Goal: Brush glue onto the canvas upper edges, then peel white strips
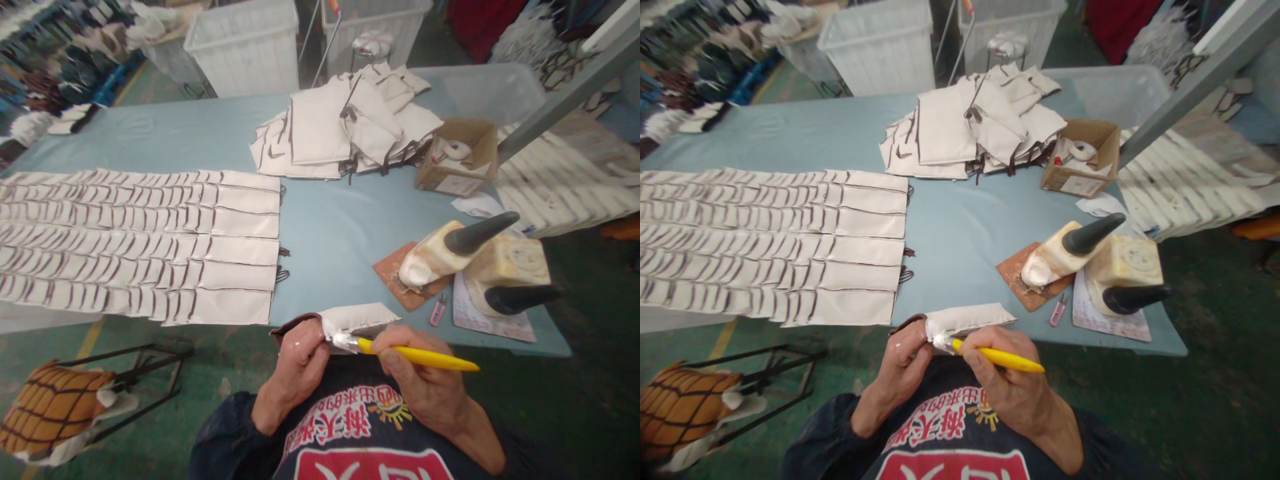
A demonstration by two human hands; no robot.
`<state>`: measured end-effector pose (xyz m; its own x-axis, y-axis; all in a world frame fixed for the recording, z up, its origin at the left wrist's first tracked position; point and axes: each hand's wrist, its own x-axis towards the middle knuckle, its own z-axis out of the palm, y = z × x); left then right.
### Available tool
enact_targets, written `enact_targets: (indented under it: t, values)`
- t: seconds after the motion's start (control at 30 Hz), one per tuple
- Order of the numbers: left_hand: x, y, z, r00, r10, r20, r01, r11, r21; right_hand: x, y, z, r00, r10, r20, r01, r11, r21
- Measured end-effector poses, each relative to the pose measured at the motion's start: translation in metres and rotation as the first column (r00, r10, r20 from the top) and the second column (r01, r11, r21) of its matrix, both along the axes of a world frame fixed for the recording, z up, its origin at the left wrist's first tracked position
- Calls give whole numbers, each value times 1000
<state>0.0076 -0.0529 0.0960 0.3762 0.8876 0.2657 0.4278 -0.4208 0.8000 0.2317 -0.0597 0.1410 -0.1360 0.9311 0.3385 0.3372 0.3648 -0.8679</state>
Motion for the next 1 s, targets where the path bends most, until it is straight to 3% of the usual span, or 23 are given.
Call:
enact_targets:
  t: [0.17,0.37,0.47,0.57,0.67,0.83,1.0]
  values:
    - [3,-3,2,999,-7,35,11,993,-120,-5,-6,-8,992,-102,-77,96,992,-85]
    - [11,-3,3,998,1,60,19,941,-337,-6,-6,-5,994,-68,-86,59,994,-94]
    - [15,5,10,991,64,121,11,842,-540,-2,2,-3,957,-229,-175,216,972,-88]
    - [18,17,18,935,185,303,120,639,-759,6,10,-2,901,-353,-251,341,935,-95]
    - [20,28,25,866,304,397,222,477,-851,9,11,0,903,-333,-271,313,943,-114]
    - [21,38,32,846,338,414,255,425,-868,4,3,0,904,-298,-307,277,955,-110]
    - [26,40,38,824,326,464,323,402,-857,-6,9,-10,925,-320,-203,311,947,-75]
